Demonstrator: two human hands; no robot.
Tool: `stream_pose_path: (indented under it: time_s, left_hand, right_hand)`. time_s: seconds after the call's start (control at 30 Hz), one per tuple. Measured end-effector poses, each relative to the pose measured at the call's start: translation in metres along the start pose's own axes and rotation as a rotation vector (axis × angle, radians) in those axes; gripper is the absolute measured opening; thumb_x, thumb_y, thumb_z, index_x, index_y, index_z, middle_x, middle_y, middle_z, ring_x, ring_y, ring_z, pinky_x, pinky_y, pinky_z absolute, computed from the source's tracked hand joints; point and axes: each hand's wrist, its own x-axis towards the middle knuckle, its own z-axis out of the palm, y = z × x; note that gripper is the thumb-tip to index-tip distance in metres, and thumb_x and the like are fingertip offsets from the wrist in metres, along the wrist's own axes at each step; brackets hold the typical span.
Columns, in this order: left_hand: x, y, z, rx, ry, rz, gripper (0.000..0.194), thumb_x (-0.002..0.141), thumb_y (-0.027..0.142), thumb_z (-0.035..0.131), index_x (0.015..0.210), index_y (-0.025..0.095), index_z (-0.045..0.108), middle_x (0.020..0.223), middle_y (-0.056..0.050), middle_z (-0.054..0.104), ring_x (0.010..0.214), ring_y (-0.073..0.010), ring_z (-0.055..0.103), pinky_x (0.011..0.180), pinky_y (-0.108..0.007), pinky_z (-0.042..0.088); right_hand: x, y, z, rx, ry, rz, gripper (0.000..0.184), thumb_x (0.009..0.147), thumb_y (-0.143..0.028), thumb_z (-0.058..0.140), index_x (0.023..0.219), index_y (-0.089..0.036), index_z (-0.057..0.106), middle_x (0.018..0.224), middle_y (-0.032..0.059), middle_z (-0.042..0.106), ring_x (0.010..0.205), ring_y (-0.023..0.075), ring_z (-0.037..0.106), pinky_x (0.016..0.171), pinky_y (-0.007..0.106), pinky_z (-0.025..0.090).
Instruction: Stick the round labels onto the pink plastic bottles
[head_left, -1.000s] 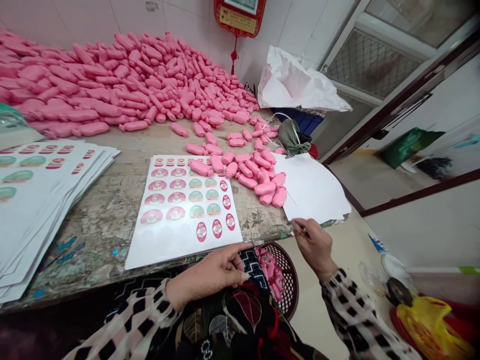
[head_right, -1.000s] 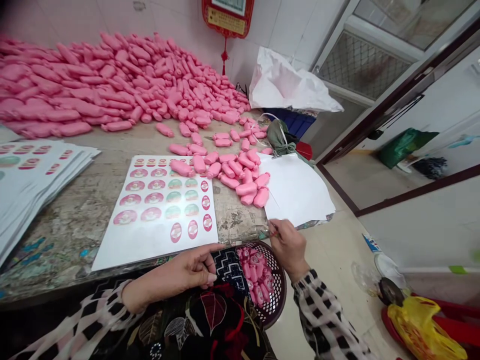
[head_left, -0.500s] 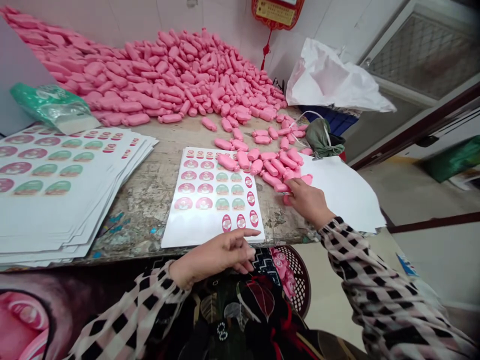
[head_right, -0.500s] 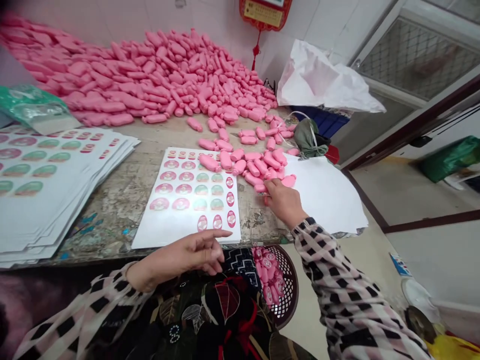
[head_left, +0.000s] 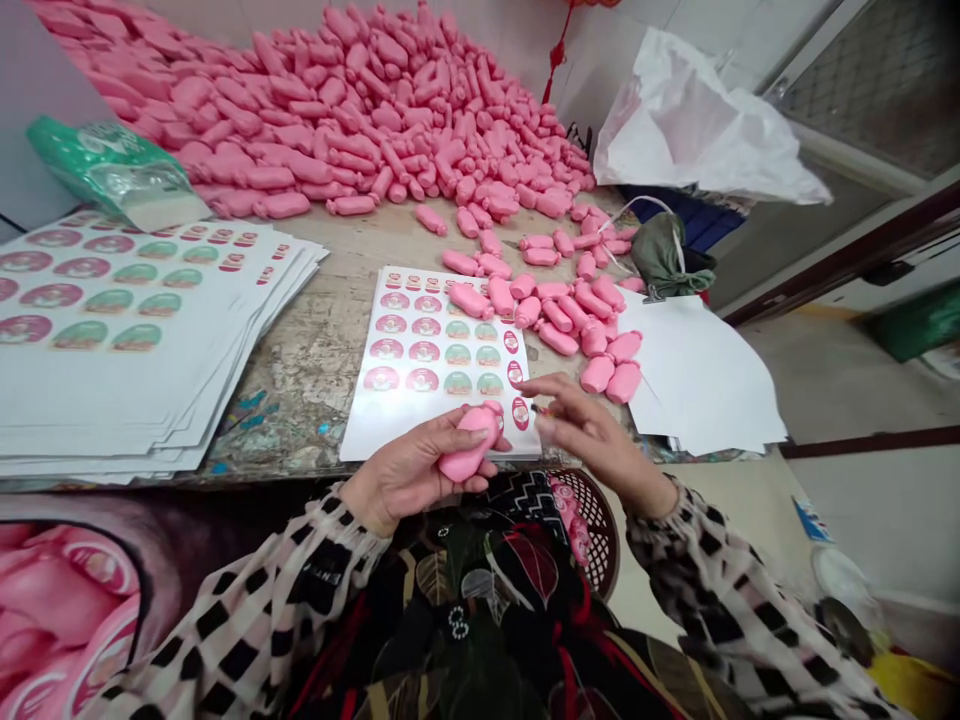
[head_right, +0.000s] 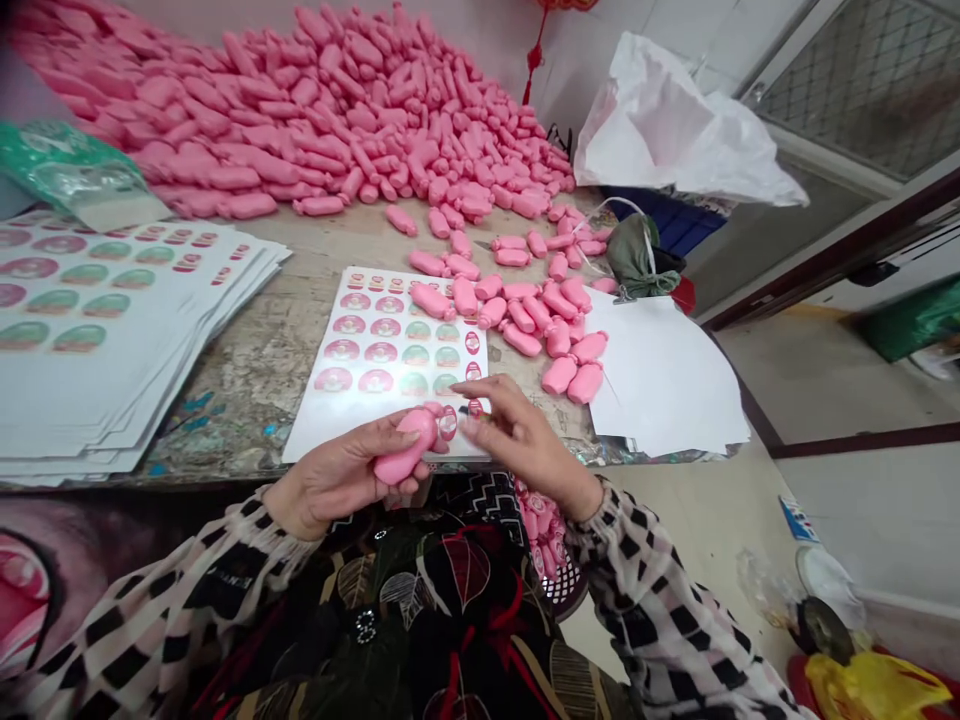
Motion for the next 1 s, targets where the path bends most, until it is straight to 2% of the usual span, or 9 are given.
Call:
stream_pose_path:
  time_s: [0.1,0.23,0.3,0.37,0.43,0.53,0.63,0.8,1.0]
  left_hand:
    - [-0.008,0.008,-0.001,0.077,0.130,0.181,0.045,0.068,0.013,0.069,0.109,0.019,0.051,0.086,-0.002,0.062,0.068,-0.0108,0.061,0.062,-0.023,0.050]
    - [-0.012,0.012,-0.006,0.324,0.420,0.352,0.042,0.064,0.019,0.070,0.098,0.022,0.046,0.075,0.003,0.057,0.062,-0.0120,0.060,0.058,-0.024,0.047]
    - [-0.011,0.011,-0.010,0.603,0.587,0.398,0.038,0.065,0.024,0.068,0.094,0.023,0.044,0.080,0.002,0.058,0.060,-0.0129,0.058,0.055,-0.025,0.044]
    - [-0.010,0.010,-0.014,0.982,0.734,0.398,0.031,0.067,0.027,0.064,0.093,0.022,0.047,0.087,-0.002,0.060,0.067,-0.0168,0.059,0.058,-0.028,0.043]
    - [-0.008,0.009,-0.016,1.336,0.806,0.355,0.028,0.071,0.030,0.059,0.096,0.022,0.050,0.089,-0.005,0.062,0.075,-0.0219,0.059,0.063,-0.032,0.042]
    - [-0.005,0.009,-0.015,1.623,0.792,0.223,0.030,0.076,0.033,0.052,0.104,0.023,0.049,0.085,-0.006,0.063,0.079,-0.0255,0.060,0.064,-0.033,0.040]
    - [-0.002,0.010,-0.013,1.695,0.758,0.130,0.035,0.075,0.035,0.054,0.109,0.024,0.049,0.085,-0.007,0.064,0.081,-0.0264,0.061,0.064,-0.032,0.040]
    - [0.000,0.012,-0.015,1.673,0.714,0.137,0.042,0.074,0.035,0.055,0.114,0.023,0.048,0.089,-0.011,0.063,0.084,-0.0306,0.060,0.068,-0.037,0.040]
    - [0.002,0.011,-0.020,1.703,0.695,0.163,0.043,0.075,0.035,0.055,0.116,0.024,0.048,0.095,-0.010,0.063,0.087,-0.0292,0.060,0.068,-0.035,0.040]
  right_hand:
    - [0.008,0.024,0.013,-0.127,0.128,0.141,0.026,0.089,-0.037,0.043,0.097,-0.023,0.064,0.089,0.0029,0.061,0.084,0.0160,0.057,0.077,0.032,0.045]
    - [0.014,0.040,0.044,-0.341,0.160,0.144,0.019,0.087,-0.034,0.048,0.092,-0.024,0.063,0.089,0.0017,0.063,0.081,0.0161,0.057,0.072,0.029,0.041]
    - [0.016,0.037,0.054,-0.432,0.167,0.125,0.018,0.087,-0.033,0.047,0.091,-0.024,0.062,0.090,0.0015,0.062,0.081,0.0159,0.057,0.070,0.028,0.039]
    - [0.018,0.031,0.059,-0.524,0.153,0.117,0.019,0.088,-0.033,0.046,0.089,-0.024,0.062,0.090,0.0018,0.061,0.079,0.0156,0.057,0.065,0.027,0.037]
    - [0.021,0.027,0.061,-0.600,0.134,0.121,0.020,0.089,-0.034,0.044,0.090,-0.024,0.062,0.091,0.0023,0.059,0.078,0.0155,0.057,0.062,0.026,0.035]
    - [0.024,0.026,0.062,-0.674,0.106,0.126,0.023,0.090,-0.034,0.041,0.091,-0.023,0.061,0.091,0.0032,0.058,0.077,0.0155,0.056,0.060,0.026,0.033]
    - [0.026,0.028,0.061,-0.705,0.079,0.108,0.023,0.090,-0.034,0.040,0.091,-0.023,0.061,0.091,0.0037,0.058,0.078,0.0155,0.056,0.060,0.026,0.032]
    - [0.029,0.031,0.057,-0.698,0.032,0.036,0.022,0.090,-0.034,0.042,0.088,-0.023,0.061,0.088,0.0016,0.059,0.077,0.0141,0.055,0.059,0.026,0.031]
    - [0.031,0.034,0.052,-0.635,-0.007,0.023,0.020,0.089,-0.034,0.045,0.087,-0.023,0.062,0.087,0.0008,0.059,0.078,0.0132,0.055,0.060,0.024,0.032]
